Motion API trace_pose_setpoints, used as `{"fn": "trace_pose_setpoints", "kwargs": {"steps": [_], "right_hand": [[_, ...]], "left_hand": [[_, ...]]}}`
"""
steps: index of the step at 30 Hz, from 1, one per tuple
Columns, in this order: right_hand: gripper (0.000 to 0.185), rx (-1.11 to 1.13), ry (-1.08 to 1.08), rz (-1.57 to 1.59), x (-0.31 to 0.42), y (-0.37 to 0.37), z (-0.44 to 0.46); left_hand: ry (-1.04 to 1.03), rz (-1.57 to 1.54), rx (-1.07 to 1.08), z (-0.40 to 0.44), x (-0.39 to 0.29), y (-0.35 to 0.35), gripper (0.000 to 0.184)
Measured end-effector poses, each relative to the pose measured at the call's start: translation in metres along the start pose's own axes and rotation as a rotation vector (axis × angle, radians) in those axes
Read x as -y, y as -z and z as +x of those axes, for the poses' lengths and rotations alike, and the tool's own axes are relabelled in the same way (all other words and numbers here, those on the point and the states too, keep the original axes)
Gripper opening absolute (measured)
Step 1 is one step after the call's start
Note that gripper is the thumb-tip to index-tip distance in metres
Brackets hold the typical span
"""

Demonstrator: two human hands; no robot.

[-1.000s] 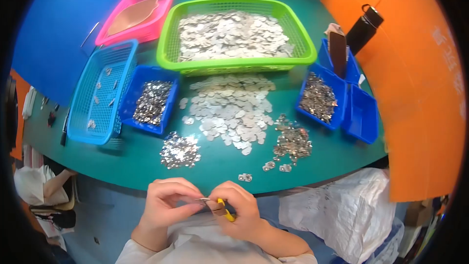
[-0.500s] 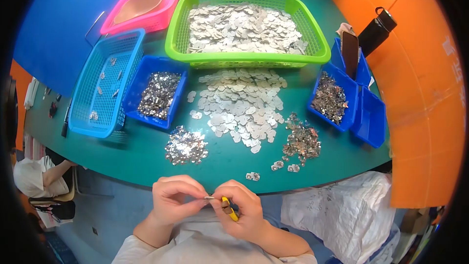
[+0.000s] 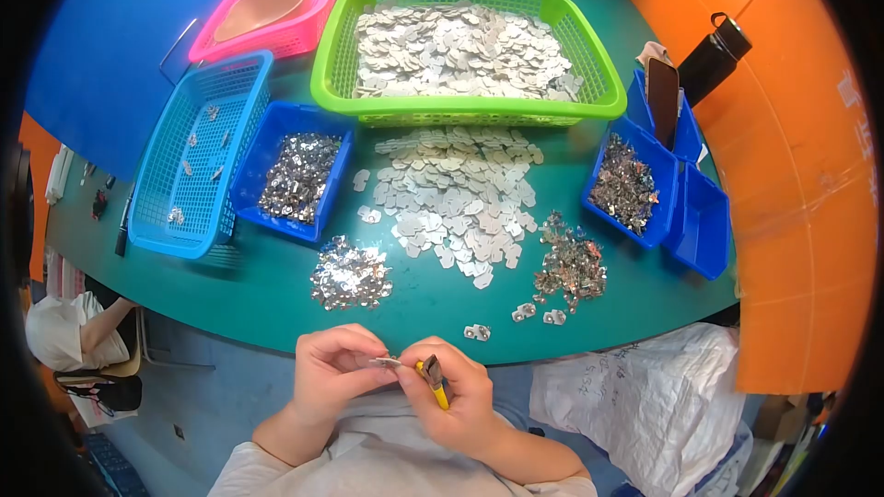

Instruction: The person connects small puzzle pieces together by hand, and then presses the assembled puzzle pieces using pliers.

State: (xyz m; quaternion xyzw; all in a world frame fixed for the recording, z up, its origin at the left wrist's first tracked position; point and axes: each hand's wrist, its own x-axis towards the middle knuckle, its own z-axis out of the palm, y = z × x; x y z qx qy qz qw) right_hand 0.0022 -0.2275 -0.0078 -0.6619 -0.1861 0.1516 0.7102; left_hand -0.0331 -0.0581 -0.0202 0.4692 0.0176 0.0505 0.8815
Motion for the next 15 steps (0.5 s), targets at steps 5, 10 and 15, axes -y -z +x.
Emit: {"fn": "trace_pose_setpoints", "kwargs": {"steps": [5, 10, 15], "right_hand": [[0.010, -0.085, 0.070, 0.049, -0.004, -0.006, 0.001], [0.015, 0.070, 0.080, -0.053, 0.010, 0.007, 0.004], [0.015, 0.154, 0.115, -0.398, 0.028, 0.038, 0.012]], "left_hand": [[0.025, 0.081, -0.003, -0.005, 0.001, 0.000, 0.019], [-0.266, 0.455, 0.055, -0.001, -0.012, 0.001, 0.021], [-0.448, 0.500, 0.132, 0.004, -0.023, 0.011, 0.019]]}}
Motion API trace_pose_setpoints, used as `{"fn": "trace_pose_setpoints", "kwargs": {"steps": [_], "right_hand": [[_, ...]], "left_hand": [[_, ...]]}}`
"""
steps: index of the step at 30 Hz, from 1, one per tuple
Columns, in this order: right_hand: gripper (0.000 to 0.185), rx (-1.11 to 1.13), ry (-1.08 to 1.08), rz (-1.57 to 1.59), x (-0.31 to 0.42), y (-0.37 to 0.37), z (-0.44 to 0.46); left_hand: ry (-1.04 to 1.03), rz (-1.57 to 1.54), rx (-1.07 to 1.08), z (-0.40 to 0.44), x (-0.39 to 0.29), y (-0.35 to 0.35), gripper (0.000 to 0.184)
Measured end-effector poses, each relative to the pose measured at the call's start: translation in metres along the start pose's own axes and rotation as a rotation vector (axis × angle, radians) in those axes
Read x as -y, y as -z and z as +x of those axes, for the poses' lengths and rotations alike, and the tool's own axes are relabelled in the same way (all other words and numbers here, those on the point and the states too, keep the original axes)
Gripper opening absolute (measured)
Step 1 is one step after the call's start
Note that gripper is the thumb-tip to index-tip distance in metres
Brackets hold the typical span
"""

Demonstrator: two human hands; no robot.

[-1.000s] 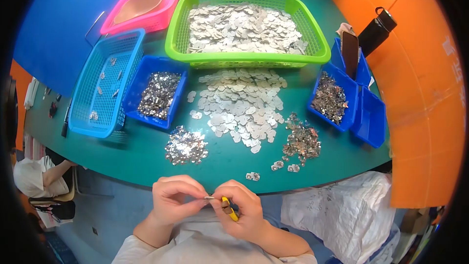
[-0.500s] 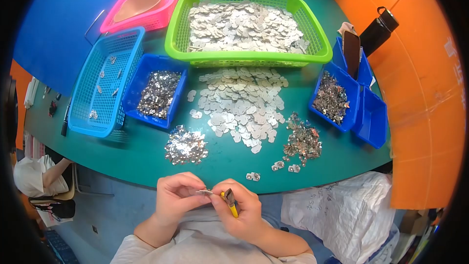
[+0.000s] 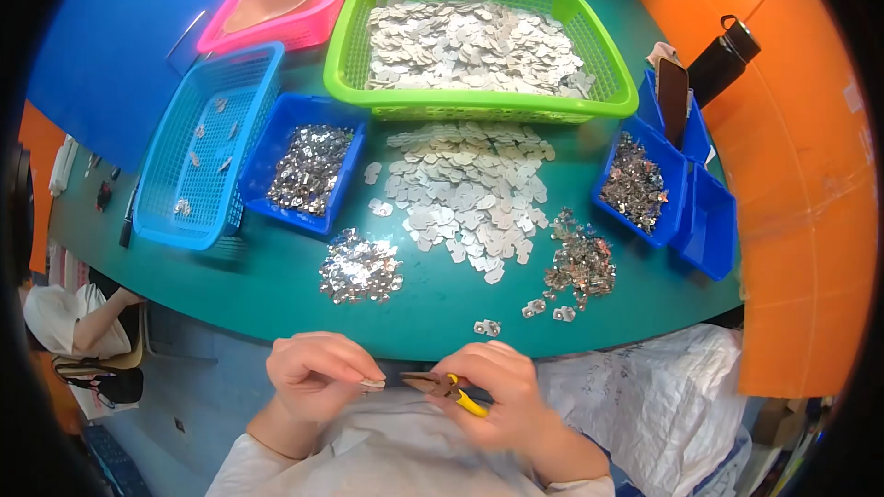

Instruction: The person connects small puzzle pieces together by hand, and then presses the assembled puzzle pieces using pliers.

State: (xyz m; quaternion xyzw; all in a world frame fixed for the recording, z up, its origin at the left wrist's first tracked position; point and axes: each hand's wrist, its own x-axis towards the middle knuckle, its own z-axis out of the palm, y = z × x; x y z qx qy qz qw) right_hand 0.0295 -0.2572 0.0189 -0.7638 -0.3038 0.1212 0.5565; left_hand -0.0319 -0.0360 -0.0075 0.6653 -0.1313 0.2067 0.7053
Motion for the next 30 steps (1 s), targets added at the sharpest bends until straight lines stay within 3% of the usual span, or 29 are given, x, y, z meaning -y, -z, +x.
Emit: {"fn": "trace_pose_setpoints", "kwargs": {"steps": [1, 7, 19, 30], "right_hand": [[0.016, 0.039, 0.073, -0.155, 0.000, 0.005, 0.001], [0.024, 0.107, 0.154, -0.364, 0.000, 0.016, -0.005], [0.032, 0.155, 0.208, -0.443, 0.014, 0.020, 0.002], [0.028, 0.187, 0.211, -0.425, 0.012, 0.020, 0.004]], "left_hand": [[-0.018, -0.022, 0.015, 0.002, -0.001, 0.002, 0.019], [-0.102, -0.053, 0.109, 0.008, -0.002, 0.009, 0.019], [-0.110, -0.069, 0.178, 0.015, -0.007, 0.014, 0.017], [-0.142, -0.099, 0.199, 0.021, -0.005, 0.013, 0.011]]}}
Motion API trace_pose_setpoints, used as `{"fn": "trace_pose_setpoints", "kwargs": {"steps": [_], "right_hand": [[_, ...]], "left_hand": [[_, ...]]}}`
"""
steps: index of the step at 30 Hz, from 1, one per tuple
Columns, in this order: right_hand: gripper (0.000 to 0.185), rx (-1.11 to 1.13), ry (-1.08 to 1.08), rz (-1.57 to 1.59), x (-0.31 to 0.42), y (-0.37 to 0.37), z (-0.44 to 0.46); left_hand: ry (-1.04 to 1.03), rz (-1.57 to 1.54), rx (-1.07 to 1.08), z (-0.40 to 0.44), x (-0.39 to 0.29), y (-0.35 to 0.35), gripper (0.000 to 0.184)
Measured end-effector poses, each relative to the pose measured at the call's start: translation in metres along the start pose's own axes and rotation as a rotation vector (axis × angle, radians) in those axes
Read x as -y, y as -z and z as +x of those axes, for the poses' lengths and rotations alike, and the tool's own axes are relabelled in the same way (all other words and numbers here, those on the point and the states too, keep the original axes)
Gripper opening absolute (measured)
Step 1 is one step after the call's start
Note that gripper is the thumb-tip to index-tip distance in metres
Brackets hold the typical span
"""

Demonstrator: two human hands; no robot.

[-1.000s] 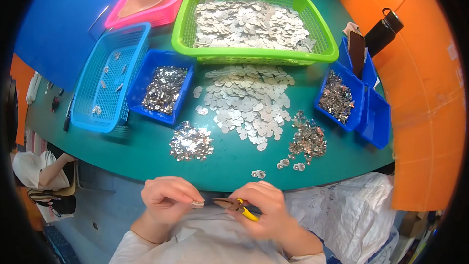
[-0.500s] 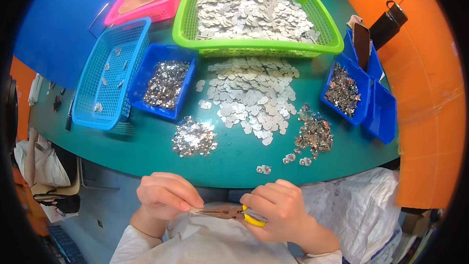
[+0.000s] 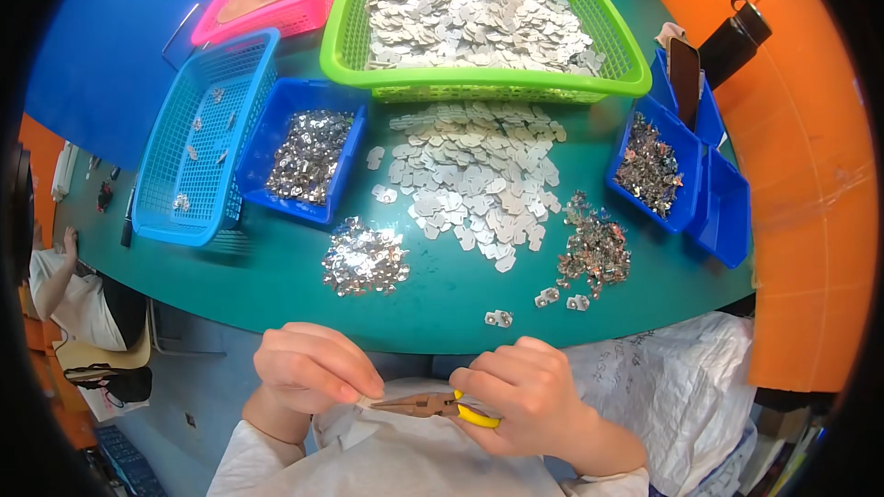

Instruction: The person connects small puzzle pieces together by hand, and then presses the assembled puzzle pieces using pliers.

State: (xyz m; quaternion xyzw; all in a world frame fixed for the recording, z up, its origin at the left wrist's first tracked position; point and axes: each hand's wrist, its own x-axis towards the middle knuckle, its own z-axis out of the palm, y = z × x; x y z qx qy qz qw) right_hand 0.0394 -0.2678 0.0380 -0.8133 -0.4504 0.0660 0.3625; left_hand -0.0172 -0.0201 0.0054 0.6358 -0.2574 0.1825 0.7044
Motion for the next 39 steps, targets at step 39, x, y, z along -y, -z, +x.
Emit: {"fn": "trace_pose_setpoints", "kwargs": {"steps": [39], "right_hand": [[0.048, -0.102, 0.010, -0.168, 0.008, 0.005, -0.010]], "left_hand": [[0.045, -0.019, 0.030, -0.002, -0.006, 0.000, 0.015]]}}
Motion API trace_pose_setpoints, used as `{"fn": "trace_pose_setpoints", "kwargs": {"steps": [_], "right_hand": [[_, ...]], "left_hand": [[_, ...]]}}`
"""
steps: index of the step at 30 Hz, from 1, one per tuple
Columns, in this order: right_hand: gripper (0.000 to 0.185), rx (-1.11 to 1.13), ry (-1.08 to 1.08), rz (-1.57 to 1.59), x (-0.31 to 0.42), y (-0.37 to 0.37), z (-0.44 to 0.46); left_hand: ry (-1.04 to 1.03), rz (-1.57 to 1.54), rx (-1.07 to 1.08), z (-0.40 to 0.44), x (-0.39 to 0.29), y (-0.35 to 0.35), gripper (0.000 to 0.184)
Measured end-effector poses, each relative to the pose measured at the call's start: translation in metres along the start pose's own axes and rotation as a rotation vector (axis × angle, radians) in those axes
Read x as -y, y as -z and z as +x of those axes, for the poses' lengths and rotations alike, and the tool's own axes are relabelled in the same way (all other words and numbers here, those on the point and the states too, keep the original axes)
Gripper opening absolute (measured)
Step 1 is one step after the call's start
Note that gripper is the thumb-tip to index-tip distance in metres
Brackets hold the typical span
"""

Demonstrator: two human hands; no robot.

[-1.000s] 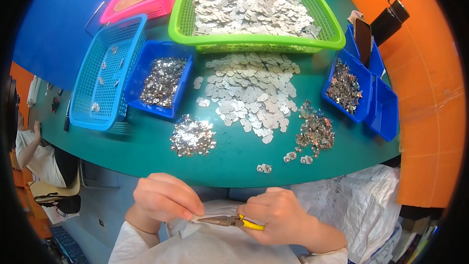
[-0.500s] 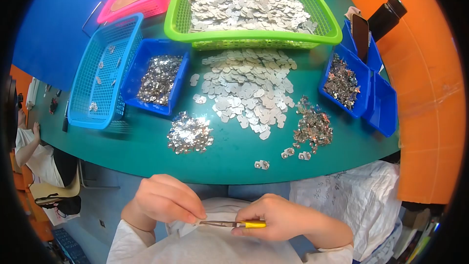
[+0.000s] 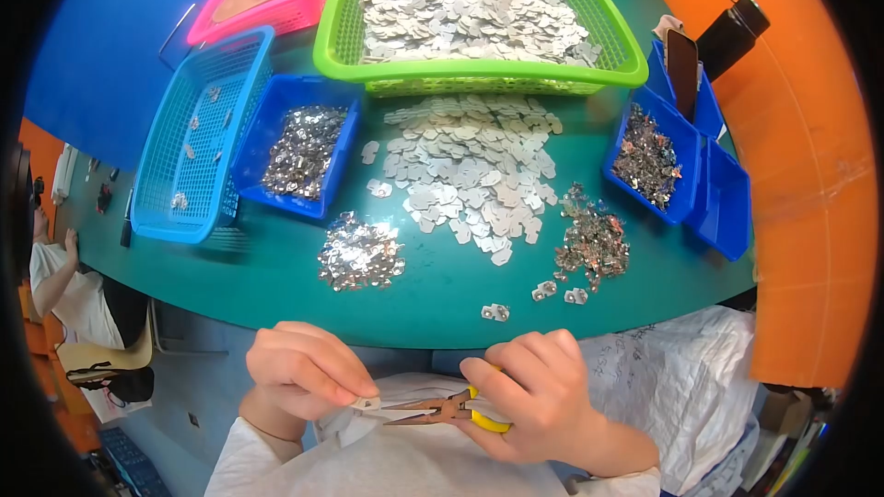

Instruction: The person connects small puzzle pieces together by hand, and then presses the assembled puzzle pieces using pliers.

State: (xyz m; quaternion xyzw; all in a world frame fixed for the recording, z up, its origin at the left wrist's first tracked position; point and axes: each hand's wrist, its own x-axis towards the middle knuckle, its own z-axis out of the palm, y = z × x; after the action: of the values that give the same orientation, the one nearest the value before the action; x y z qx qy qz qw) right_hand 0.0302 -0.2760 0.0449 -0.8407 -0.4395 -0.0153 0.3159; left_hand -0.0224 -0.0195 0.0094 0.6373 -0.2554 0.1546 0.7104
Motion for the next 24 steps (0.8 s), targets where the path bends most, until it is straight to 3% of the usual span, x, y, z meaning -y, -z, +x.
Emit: {"fn": "trace_pose_setpoints", "kwargs": {"steps": [11, 24], "right_hand": [[0.055, -0.083, 0.107, -0.264, 0.003, 0.008, 0.005], [0.044, -0.166, 0.137, -0.400, 0.004, 0.008, 0.005]], "left_hand": [[0.015, 0.086, -0.009, 0.001, -0.010, -0.005, 0.017], [0.040, 0.086, -0.029, 0.003, -0.013, -0.007, 0.017]]}}
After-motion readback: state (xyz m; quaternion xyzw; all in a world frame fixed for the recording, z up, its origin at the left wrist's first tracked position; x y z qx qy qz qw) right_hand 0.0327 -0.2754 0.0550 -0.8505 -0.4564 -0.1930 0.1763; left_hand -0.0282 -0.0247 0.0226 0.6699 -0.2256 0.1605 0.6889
